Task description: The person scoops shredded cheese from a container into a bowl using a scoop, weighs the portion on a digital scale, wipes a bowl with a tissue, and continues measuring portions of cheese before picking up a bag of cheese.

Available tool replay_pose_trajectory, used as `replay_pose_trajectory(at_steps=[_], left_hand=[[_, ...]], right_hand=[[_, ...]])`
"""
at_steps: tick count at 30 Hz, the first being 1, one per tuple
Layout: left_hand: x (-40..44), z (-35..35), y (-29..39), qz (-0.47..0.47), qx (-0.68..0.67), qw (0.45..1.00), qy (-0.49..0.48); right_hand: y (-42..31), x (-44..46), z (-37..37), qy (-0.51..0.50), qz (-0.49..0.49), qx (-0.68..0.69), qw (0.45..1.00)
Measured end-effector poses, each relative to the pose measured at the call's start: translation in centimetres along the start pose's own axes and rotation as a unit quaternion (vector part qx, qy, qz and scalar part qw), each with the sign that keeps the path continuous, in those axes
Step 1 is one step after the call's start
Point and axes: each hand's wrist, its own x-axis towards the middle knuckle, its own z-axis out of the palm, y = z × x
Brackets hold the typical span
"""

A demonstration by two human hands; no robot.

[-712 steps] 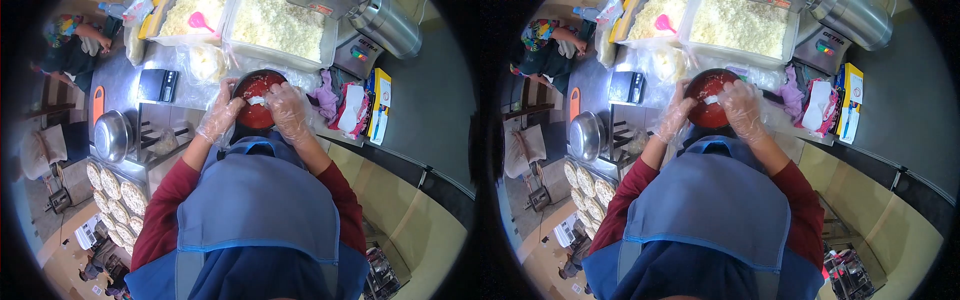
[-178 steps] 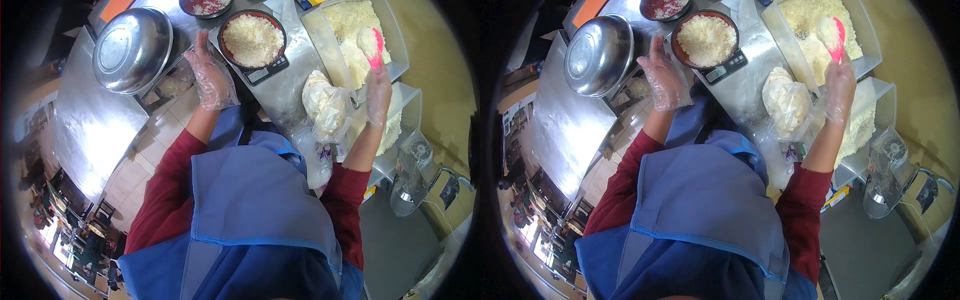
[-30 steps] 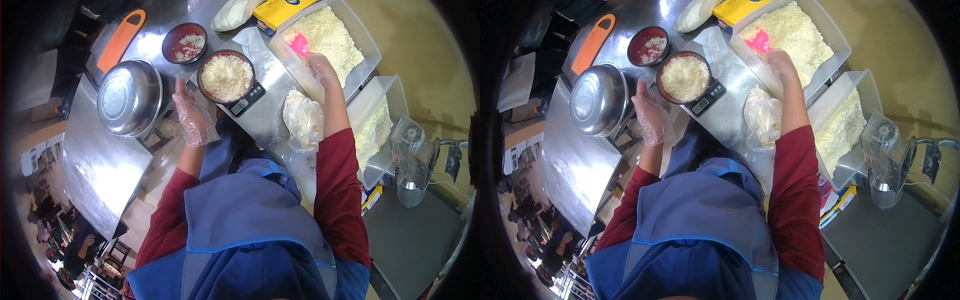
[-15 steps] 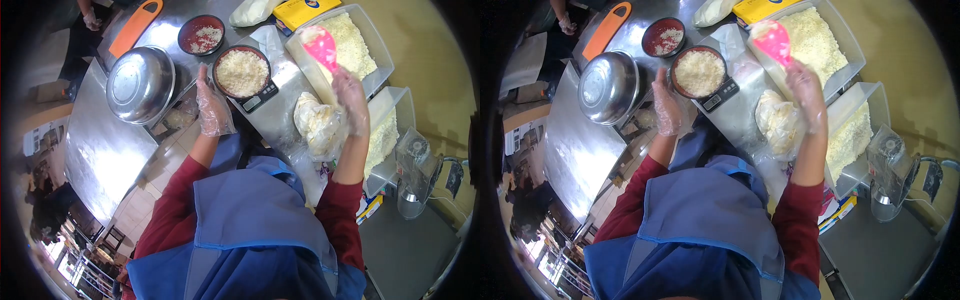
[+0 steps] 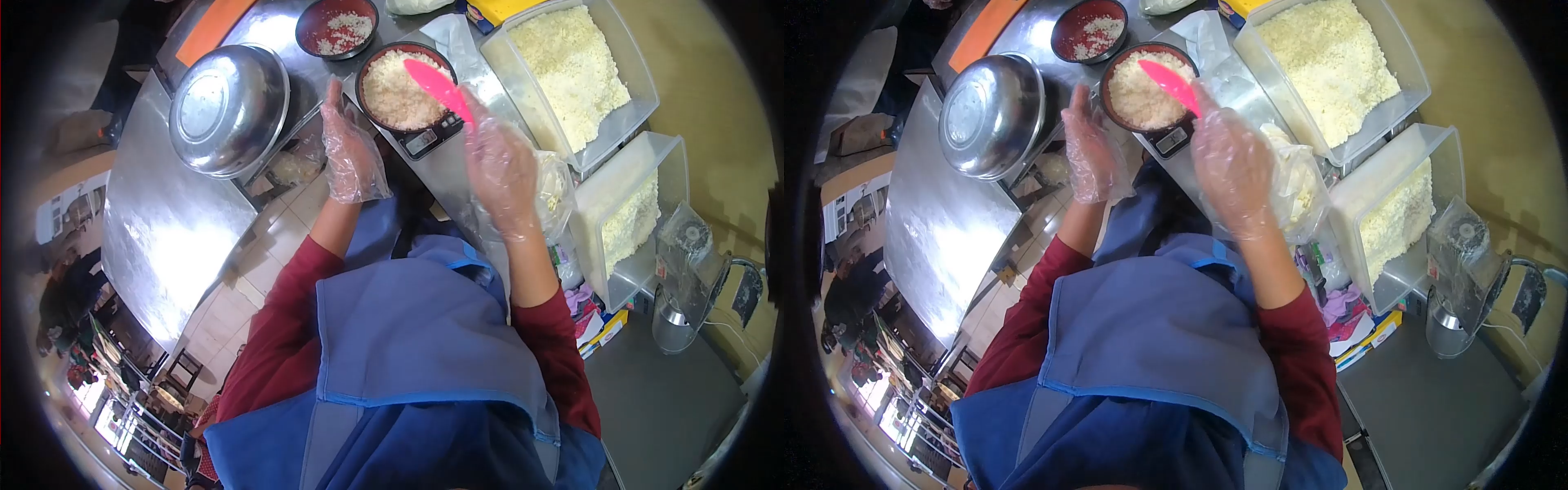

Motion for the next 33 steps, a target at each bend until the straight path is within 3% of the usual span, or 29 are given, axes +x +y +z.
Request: replay_pose_trajectory(at_steps=[4,9,19,28,31,33], left_hand=[[0.2,-1.0,-0.9,0.006,0.016,1.0,0.004],[0.5,-1.2,-1.4,-0.008,0.019,1.0,0.009],[0.6,-0.5,-1.9,-0.026,-0.024,0.999,0.003],[0.8,-0.3,-2.2,-0.024,-0.028,0.999,0.015],[0.9,-0.7,-2.5,-0.008,-0.019,1.0,0.014],[0.8,-0.6,-2.7,0.01,-0.022,1.0,0.007]], right_hand=[[1.3,-0.4,-1.3,0.021,0.005,0.037,0.999],[1.2,-0.9,-2.0,-0.017,0.084,0.071,0.994],[1.5,-1.9,-0.9,-0.002,0.073,0.094,0.993],[0.5,-1.0,3.0,-0.01,-0.017,0.063,0.998],[0.4,-0.1,2.3,0.041,-0.044,0.092,0.994],[0.4,0.4,0.5,0.006,0.035,0.037,0.999]])
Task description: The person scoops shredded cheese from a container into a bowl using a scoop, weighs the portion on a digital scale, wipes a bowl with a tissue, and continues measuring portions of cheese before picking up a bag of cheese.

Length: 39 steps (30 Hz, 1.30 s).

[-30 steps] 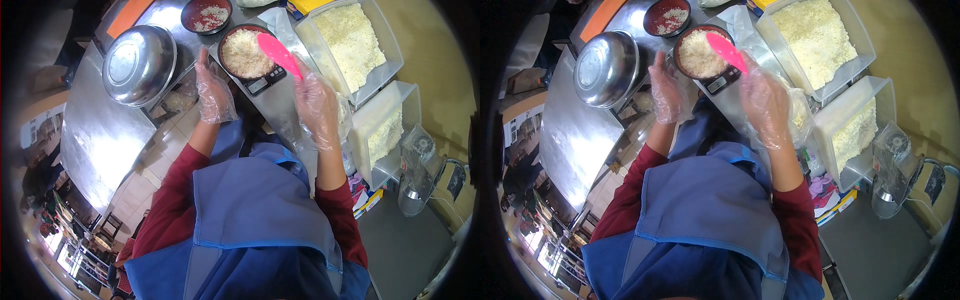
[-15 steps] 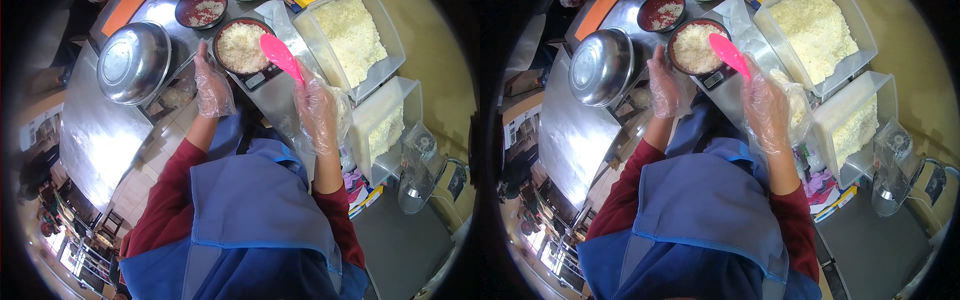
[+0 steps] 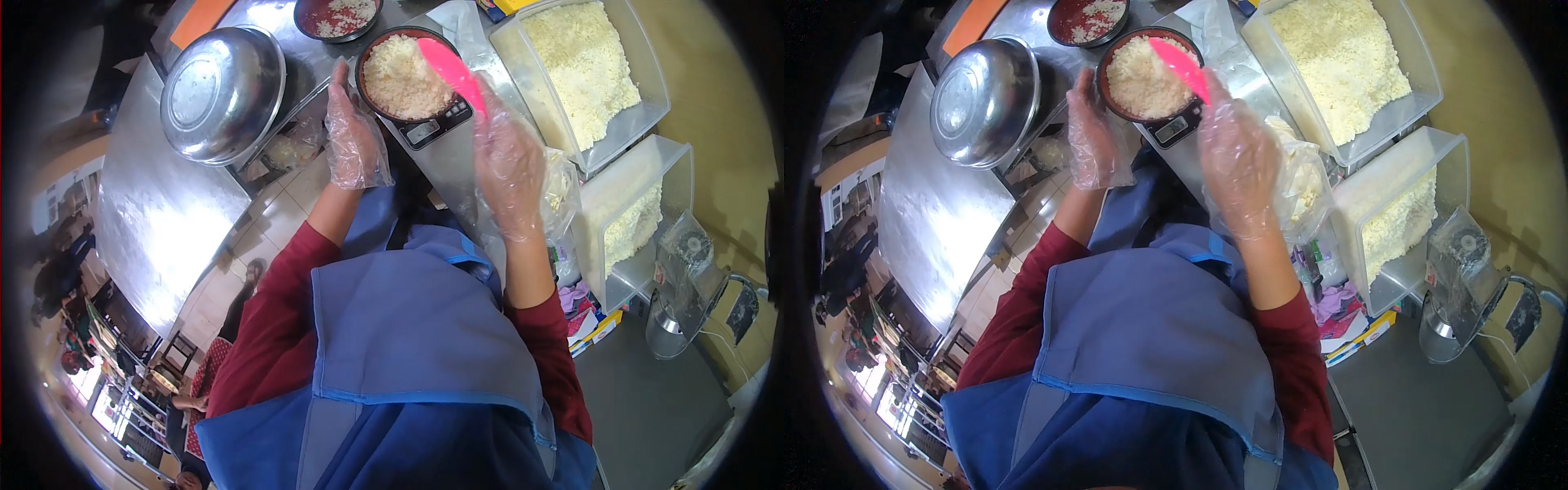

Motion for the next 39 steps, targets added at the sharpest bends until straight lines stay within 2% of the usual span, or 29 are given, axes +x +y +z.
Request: replay_pose_trajectory(at_steps=[4,7,9,11,13,14,15,17,18,19,21,22,23,24,25,26,27,28,29,31,33,35,36,37,39], left_hand=[[-0.1,0.6,1.2,-0.029,0.03,0.999,0.008],[0.3,0.2,1.3,-0.056,0.082,0.995,0.0],[1.3,-2.1,-1.5,-0.143,0.229,0.963,-0.015],[1.5,-3.4,-3.6,-0.13,0.247,0.96,-0.01],[2.0,-3.7,-3.0,-0.114,0.382,0.91,-0.112],[2.2,-4.2,-3.4,-0.071,0.415,0.895,-0.149],[2.2,-4.7,-3.8,-0.021,0.449,0.876,-0.176],[0.8,-4.9,-3.3,0.126,0.647,0.721,-0.214],[1.4,-4.3,-3.1,0.043,0.56,0.809,-0.172],[2.1,-3.7,-2.9,-0.037,0.456,0.879,-0.138],[2.7,-3.8,-3.4,-0.064,0.367,0.917,-0.139],[3.1,-2.8,-1.2,-0.051,0.364,0.92,-0.135],[2.5,-1.4,2.5,-0.126,0.209,0.963,-0.112],[2.6,-1.0,4.9,-0.196,0.05,0.975,-0.087],[4.1,-2.1,3.6,-0.159,0.02,0.984,-0.072],[6.1,-4.0,2.4,-0.019,0.217,0.972,-0.083],[6.8,-3.8,5.6,0.121,0.403,0.903,-0.09],[7.1,-3.2,8.7,0.024,0.259,0.964,-0.062],[6.3,-0.5,15.3,-0.074,0.106,0.991,-0.031],[10.2,-2.4,16.3,-0.009,0.045,0.998,-0.039],[12.3,-3.0,19.5,0.038,0.094,0.995,0.003],[18.8,-8.0,18.0,0.091,0.268,0.959,0.011],[17.0,-6.6,21.0,0.112,0.512,0.851,0.029],[15.2,-4.9,24.1,0.126,0.72,0.681,0.037],[19.0,-7.3,22.8,0.077,0.544,0.825,0.131]], right_hand=[[-0.2,0.2,0.9,-0.011,-0.006,-0.05,0.999],[-0.5,0.5,1.4,-0.004,-0.072,-0.078,0.994],[-1.0,0.8,0.3,0.017,-0.038,-0.035,0.999],[0.4,0.6,-0.2,0.006,-0.03,-0.007,1.0],[2.1,0.6,0.6,-0.002,-0.04,0.043,0.998],[2.7,0.6,0.9,0.01,-0.064,0.067,0.996],[2.3,0.3,-0.2,-0.056,0.018,0.056,0.997],[2.8,0.0,-1.0,-0.055,0.029,0.14,0.988],[2.9,-0.2,-1.9,-0.072,0.043,0.178,0.981],[3.1,-0.7,-2.5,-0.045,0.02,0.23,0.972],[3.4,-0.8,-4.1,-0.013,-0.025,0.281,0.959],[3.5,-1.2,-5.2,-0.01,0.027,0.312,0.95],[3.7,-1.7,-6.2,-0.01,0.083,0.343,0.935],[3.7,-2.0,-7.1,-0.011,0.075,0.347,0.935],[3.7,-2.5,-8.2,0.005,0.099,0.383,0.918],[3.8,-3.0,-8.9,0.021,0.122,0.42,0.899],[4.1,-3.4,-9.4,0.019,0.118,0.428,0.896],[4.6,-3.9,-9.7,0.043,0.12,0.425,0.896],[5.0,-4.3,-9.8,0.067,0.124,0.421,0.896],[6.2,-5.1,-9.6,0.085,0.145,0.432,0.886],[6.6,-5.2,-9.5,0.1,0.161,0.438,0.879],[6.7,-5.9,-10.2,0.091,0.195,0.463,0.86],[7.0,-5.9,-10.2,0.092,0.203,0.453,0.863],[7.2,-6.0,-10.3,0.088,0.213,0.449,0.863],[7.4,-6.1,-10.5,0.089,0.217,0.451,0.861]])
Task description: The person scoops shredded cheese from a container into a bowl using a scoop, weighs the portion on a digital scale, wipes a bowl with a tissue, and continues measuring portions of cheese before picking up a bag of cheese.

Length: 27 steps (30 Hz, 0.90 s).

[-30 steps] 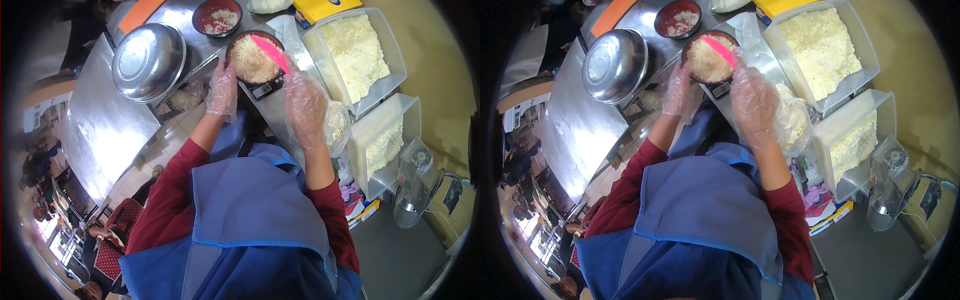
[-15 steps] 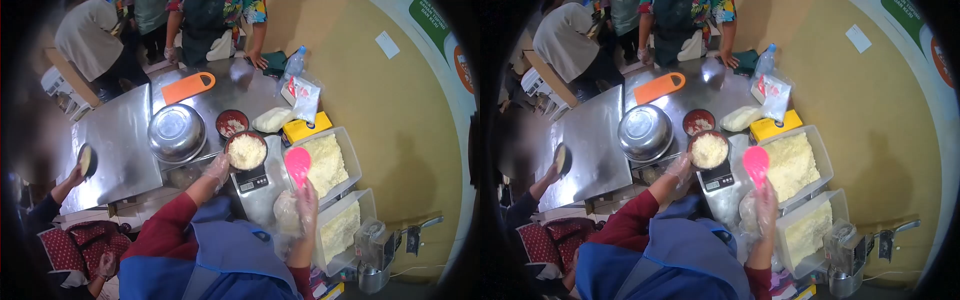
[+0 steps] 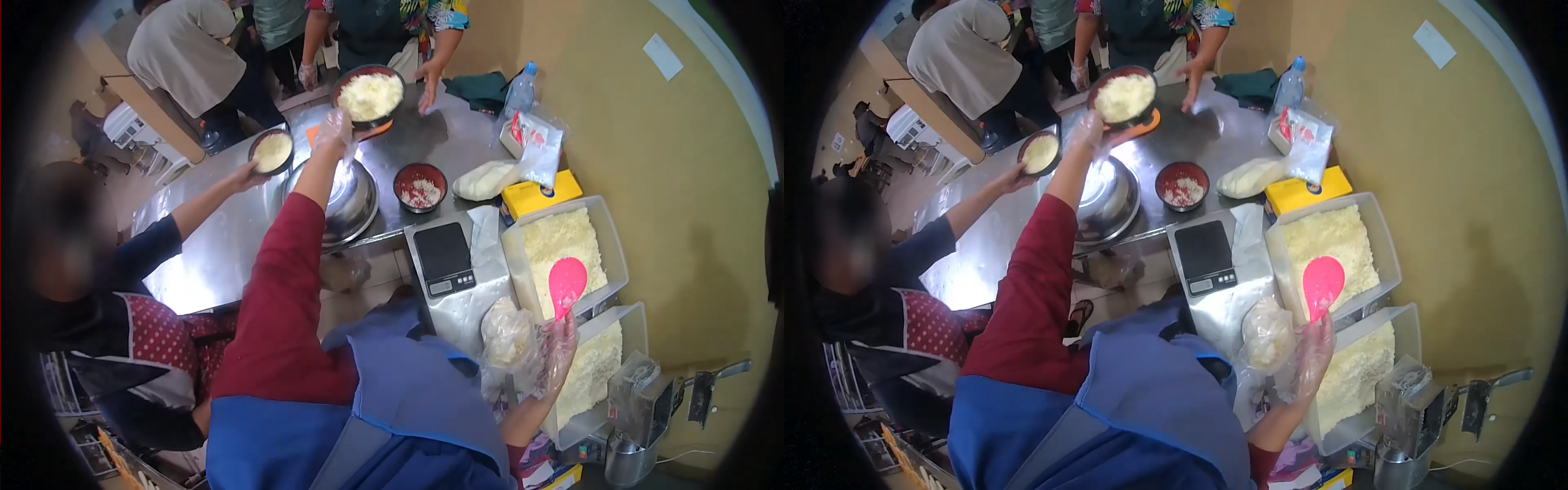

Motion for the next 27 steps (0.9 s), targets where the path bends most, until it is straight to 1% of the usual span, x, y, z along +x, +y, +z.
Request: replay_pose_trajectory(at_steps=[1,2,3,4,5,6,7,13,14,16,19,22,25,27], left_hand=[[0.2,0.4,-0.3,-0.002,0.005,1.0,-0.005],[0.9,0.8,-0.4,-0.076,-0.238,0.968,0.004],[0.8,0.8,0.2,-0.146,-0.466,0.872,0.014],[1.7,1.5,-1.1,-0.15,-0.465,0.873,0.013],[3.7,2.6,-3.3,-0.127,-0.436,0.891,-0.003],[4.4,2.9,-3.7,-0.105,-0.407,0.907,-0.019],[5.2,3.5,-3.7,-0.174,-0.512,0.841,-0.012],[4.2,3.5,-1.5,-0.181,-0.539,0.822,0.012],[4.1,3.5,-1.0,-0.176,-0.548,0.818,0.015],[4.8,3.6,-0.3,-0.166,-0.566,0.808,0.009],[4.8,3.4,0.3,-0.148,-0.591,0.793,0.0],[3.6,3.8,2.0,-0.124,-0.618,0.777,-0.003],[2.6,3.9,3.4,-0.101,-0.646,0.757,0.0],[-0.3,6.1,3.1,-0.169,-0.578,0.797,0.055]], right_hand=[[0.0,0.2,-0.1,-0.004,0.001,-0.001,1.0],[0.1,0.4,0.1,-0.003,0.006,0.0,1.0],[0.1,0.5,0.2,0.001,0.006,0.002,1.0],[0.1,0.7,0.3,0.005,0.005,0.003,1.0],[0.1,1.1,0.4,0.005,0.009,0.001,1.0],[0.2,1.4,0.4,0.004,-0.001,-0.009,1.0],[0.2,1.6,0.5,0.002,-0.01,-0.018,1.0],[-0.9,1.9,1.8,-0.013,0.021,-0.023,0.999],[-1.0,2.1,1.9,-0.022,0.02,-0.017,0.999],[-0.4,2.3,1.6,-0.002,0.026,-0.025,0.999],[-0.5,2.4,1.8,-0.003,0.025,-0.021,0.999],[-1.1,2.3,2.3,0.009,0.053,-0.016,0.998],[-0.9,2.4,2.2,0.018,0.041,-0.012,0.999],[-0.8,2.5,1.9,0.03,0.038,-0.009,0.999]])
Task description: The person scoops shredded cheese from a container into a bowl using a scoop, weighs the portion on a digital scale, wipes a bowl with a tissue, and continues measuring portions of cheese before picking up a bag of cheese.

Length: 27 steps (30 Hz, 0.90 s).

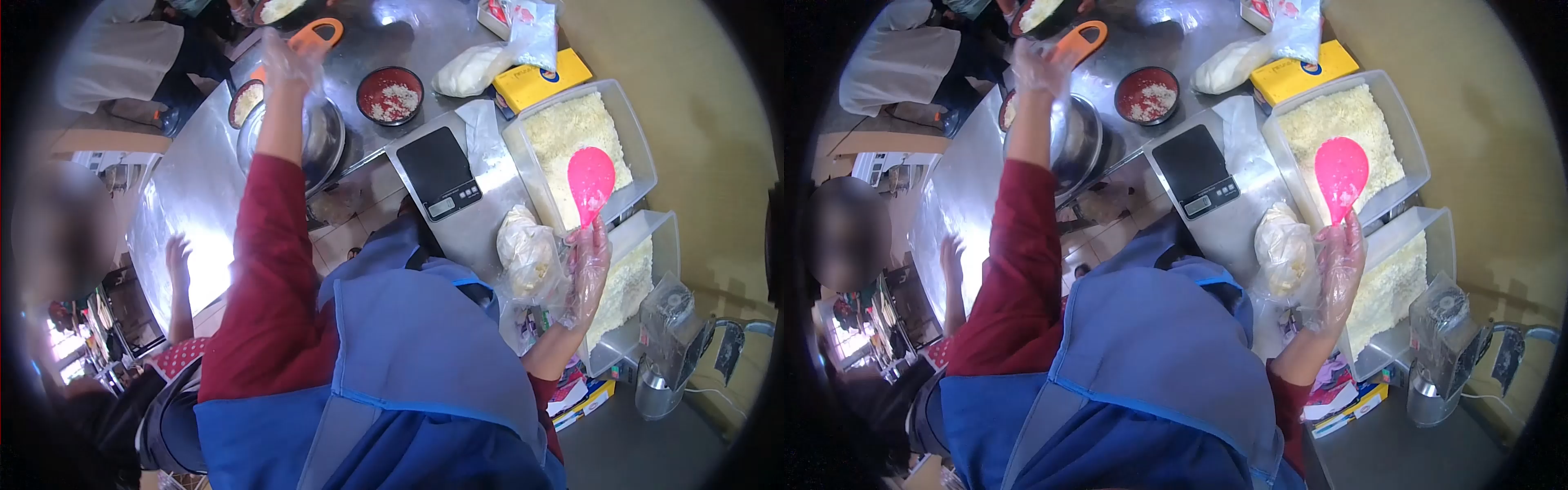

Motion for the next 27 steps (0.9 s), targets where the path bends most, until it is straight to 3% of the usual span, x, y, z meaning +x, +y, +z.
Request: replay_pose_trajectory(at_steps=[2,4,5,7,9,11,15,18,21,23,24,25,26,27], left_hand=[[1.2,-5.2,-5.7,-0.072,0.052,0.961,-0.262],[-5.5,-4.7,-9.0,-0.162,0.096,0.974,-0.128],[-7.3,-5.3,-10.2,-0.246,0.06,0.959,-0.125],[-8.5,-6.5,-14.0,-0.276,0.147,0.943,-0.118],[-8.8,-7.1,-15.9,-0.28,0.214,0.936,-0.012],[-6.3,-7.9,-17.5,-0.256,0.27,0.928,-0.016],[-5.9,-5.2,-17.0,-0.244,0.223,0.943,-0.041],[-2.9,-6.3,-19.5,-0.255,0.194,0.947,-0.028],[-2.9,-6.4,-19.4,-0.256,0.192,0.947,-0.02],[-3.0,-6.5,-19.1,-0.221,0.185,0.957,-0.03],[-3.0,-6.4,-18.6,-0.249,0.094,0.964,0.002],[-3.2,-6.4,-18.2,-0.254,0.096,0.963,-0.003],[-4.1,-5.5,-16.5,-0.251,0.06,0.966,-0.019],[-4.7,-4.6,-15.0,-0.247,0.023,0.968,-0.034]], right_hand=[[0.1,0.3,-0.5,0.039,0.001,-0.01,0.999],[0.4,1.0,-2.0,0.051,-0.001,-0.022,0.998],[0.6,1.0,-2.8,0.061,-0.006,-0.033,0.998],[-0.3,1.4,-3.8,0.08,-0.014,-0.04,0.996],[-0.6,2.4,-4.3,0.106,-0.052,-0.137,0.984],[1.2,5.1,-5.0,0.086,-0.137,-0.244,0.956],[3.9,11.4,-3.2,-0.036,-0.031,-0.411,0.911],[5.5,16.2,-0.3,0.004,-0.081,-0.439,0.895],[6.4,18.5,2.2,0.035,-0.014,-0.444,0.895],[7.4,18.9,3.5,-0.033,0.004,-0.548,0.836],[6.6,18.1,4.1,-0.07,0.044,-0.571,0.817],[5.7,16.5,4.2,-0.107,0.084,-0.59,0.796],[5.7,14.9,3.6,-0.102,-0.015,-0.573,0.813],[5.3,14.4,2.8,-0.098,-0.011,-0.573,0.813]])
